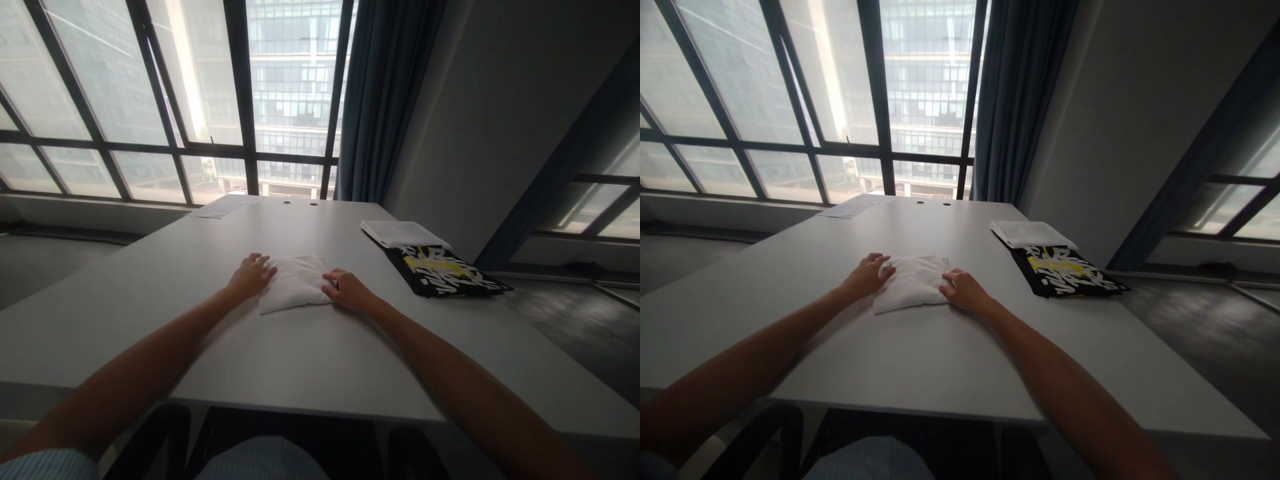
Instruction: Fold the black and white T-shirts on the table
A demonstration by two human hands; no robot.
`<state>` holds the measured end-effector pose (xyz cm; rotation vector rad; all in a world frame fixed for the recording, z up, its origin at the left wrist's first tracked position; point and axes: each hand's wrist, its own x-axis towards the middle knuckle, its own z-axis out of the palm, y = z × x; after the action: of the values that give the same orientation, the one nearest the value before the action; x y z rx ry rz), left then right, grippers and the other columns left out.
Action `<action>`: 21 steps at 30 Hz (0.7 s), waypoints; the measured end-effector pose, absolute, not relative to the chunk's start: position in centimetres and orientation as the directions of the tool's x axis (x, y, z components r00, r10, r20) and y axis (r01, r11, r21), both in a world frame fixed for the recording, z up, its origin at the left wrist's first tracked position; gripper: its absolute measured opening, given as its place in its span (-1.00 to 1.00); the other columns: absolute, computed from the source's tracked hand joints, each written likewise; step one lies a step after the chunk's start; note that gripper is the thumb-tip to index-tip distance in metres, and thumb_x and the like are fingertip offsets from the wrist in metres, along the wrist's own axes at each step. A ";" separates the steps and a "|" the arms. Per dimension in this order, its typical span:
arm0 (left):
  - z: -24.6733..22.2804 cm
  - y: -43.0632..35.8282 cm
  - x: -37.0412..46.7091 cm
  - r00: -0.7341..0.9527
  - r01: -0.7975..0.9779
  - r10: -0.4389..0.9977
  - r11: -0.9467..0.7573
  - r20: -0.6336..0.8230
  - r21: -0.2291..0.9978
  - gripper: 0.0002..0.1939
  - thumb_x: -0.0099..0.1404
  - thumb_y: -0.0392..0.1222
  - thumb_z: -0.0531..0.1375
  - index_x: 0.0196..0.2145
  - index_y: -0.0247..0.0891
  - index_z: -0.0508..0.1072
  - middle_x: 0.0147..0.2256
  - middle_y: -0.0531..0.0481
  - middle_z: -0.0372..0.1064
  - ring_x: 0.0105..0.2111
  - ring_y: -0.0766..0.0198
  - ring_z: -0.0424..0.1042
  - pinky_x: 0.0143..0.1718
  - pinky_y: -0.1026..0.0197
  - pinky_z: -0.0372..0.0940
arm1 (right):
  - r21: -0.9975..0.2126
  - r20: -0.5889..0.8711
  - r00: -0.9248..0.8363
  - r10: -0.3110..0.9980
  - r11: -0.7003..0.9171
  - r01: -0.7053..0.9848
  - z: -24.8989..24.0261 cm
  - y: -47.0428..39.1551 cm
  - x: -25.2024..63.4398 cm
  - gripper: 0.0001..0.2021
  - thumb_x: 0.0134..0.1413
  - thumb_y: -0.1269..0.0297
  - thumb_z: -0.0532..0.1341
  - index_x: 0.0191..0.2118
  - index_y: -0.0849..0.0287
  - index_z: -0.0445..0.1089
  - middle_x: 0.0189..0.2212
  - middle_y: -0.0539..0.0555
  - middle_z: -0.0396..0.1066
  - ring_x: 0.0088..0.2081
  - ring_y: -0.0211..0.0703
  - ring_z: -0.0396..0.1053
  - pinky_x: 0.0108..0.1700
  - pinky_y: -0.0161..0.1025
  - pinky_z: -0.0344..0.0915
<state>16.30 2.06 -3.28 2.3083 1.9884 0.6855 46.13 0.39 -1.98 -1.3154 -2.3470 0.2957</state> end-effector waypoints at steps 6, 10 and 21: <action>-4.2 0.0 19.1 0.272 0.930 0.962 -0.265 0.006 0.255 -0.18 0.44 0.33 -0.17 0.45 -0.24 0.03 0.47 -0.25 -0.28 0.46 -0.14 -0.28 0.36 -0.30 -0.18 | -0.319 0.312 -0.372 0.874 0.466 0.825 -1.3 -0.6 45.7 -0.59 0.14 0.17 0.36 0.08 0.22 0.53 0.01 0.24 0.50 -0.06 0.02 0.49 0.06 -0.16 0.33; -3.7 0.3 18.6 0.286 0.935 0.957 -0.267 -0.052 0.234 -0.12 0.42 0.36 -0.20 0.47 -0.26 -0.06 0.47 -0.24 -0.35 0.46 -0.08 -0.33 0.38 -0.27 -0.26 | -0.235 0.179 -0.346 0.921 0.381 0.894 -0.6 -1.4 45.7 -0.66 0.22 0.00 0.28 -0.14 0.15 0.62 -0.07 0.24 0.53 -0.10 0.07 0.50 -0.03 -0.15 0.36; -3.2 -1.0 20.1 0.353 0.908 0.924 -0.376 0.144 0.186 -0.29 0.52 0.19 -0.22 0.44 -0.26 0.05 0.47 -0.16 -0.25 0.46 0.00 -0.28 0.40 -0.20 -0.25 | -0.132 0.303 -0.680 0.668 0.736 0.664 -3.9 -0.4 44.3 -0.54 0.39 0.15 0.07 0.29 0.18 0.35 0.33 0.24 0.25 0.34 0.10 0.19 0.35 0.07 0.12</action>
<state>20.09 -0.97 -3.17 2.5232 1.7112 0.3451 44.30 -0.39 -3.87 -1.0340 -2.6077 0.0157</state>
